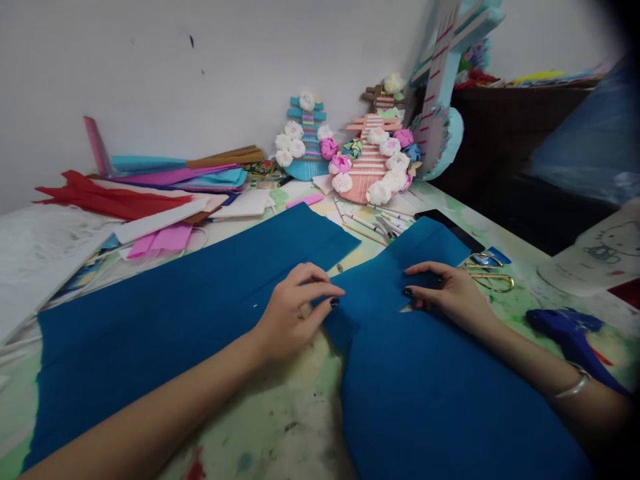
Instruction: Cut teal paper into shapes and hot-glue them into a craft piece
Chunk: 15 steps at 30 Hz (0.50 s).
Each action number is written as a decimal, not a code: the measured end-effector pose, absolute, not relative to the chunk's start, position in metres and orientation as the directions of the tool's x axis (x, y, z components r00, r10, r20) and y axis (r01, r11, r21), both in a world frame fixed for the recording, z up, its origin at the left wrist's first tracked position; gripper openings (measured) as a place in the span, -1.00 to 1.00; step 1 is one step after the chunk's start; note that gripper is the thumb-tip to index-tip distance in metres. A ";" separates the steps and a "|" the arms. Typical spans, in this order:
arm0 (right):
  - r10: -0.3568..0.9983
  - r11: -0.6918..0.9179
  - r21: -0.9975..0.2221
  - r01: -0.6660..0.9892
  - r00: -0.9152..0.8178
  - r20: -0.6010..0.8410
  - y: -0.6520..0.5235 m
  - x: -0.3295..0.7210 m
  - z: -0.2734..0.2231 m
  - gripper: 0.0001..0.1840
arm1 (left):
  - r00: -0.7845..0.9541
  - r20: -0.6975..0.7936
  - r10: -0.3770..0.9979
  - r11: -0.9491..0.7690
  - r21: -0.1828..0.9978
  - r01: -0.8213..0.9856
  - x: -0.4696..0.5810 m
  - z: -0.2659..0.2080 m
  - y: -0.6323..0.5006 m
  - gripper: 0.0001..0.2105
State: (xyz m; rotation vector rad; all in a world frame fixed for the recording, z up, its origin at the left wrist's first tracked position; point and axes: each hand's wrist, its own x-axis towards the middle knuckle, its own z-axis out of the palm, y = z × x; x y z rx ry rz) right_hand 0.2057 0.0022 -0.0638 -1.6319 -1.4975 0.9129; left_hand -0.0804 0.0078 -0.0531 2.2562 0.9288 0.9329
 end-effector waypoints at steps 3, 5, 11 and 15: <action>0.997 -0.062 -0.881 0.469 0.068 -0.034 0.002 0.205 -0.063 -0.55 | 0.805 0.338 0.488 -0.808 0.523 0.270 -0.077 -0.049 0.008 -0.58; 0.997 -0.061 -0.882 0.467 0.062 -0.037 0.002 0.204 -0.062 -0.55 | 0.890 0.218 0.400 -0.846 0.462 0.267 -0.074 -0.051 0.009 -0.40; 0.997 -0.067 -0.873 0.483 0.070 -0.038 0.002 0.201 -0.059 -0.53 | 0.927 0.046 0.372 -0.864 0.382 0.328 -0.073 -0.063 0.012 -0.24; 0.998 -0.055 -0.872 0.486 0.058 -0.030 0.002 0.202 -0.060 -0.52 | 0.929 0.055 0.366 -0.878 0.350 0.326 -0.073 -0.065 0.012 -0.20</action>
